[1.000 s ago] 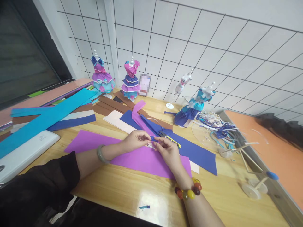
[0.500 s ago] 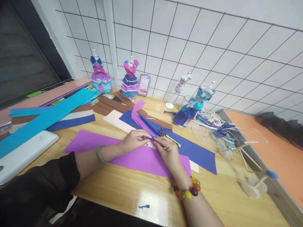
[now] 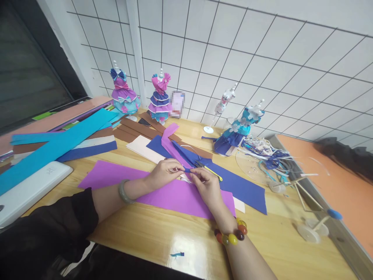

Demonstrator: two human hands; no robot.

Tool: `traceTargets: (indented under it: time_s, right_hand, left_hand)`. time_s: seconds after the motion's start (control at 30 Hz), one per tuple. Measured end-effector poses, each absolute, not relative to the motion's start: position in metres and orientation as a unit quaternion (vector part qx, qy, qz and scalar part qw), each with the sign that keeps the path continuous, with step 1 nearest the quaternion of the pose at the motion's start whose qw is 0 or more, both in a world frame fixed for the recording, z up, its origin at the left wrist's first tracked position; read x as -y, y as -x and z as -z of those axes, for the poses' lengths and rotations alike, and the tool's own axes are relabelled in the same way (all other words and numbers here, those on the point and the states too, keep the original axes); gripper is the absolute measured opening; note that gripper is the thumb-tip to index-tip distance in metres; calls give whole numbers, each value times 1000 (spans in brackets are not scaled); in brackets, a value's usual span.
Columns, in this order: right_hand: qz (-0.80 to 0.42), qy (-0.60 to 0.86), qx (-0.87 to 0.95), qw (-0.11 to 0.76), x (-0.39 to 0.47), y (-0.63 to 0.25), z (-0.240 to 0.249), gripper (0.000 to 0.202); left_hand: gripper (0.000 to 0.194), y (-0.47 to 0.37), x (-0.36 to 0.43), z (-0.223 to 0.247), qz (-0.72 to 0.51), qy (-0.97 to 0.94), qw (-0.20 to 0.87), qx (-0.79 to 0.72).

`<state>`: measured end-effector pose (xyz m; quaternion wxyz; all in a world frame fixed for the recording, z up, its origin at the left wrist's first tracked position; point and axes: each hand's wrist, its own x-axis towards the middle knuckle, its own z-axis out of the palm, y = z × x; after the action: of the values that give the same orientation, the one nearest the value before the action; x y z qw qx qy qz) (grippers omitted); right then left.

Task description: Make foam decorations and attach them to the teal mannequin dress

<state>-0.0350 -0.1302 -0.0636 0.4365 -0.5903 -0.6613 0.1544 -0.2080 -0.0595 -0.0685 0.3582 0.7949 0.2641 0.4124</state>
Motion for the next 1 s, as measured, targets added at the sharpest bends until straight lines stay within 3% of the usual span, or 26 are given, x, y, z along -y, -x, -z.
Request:
traceTargets:
  time_s: [1.0]
  right_hand:
    - [-165,572,675,436,130,34,64,17]
  left_hand:
    - [15,207,61,69,-395,-763,418,-294]
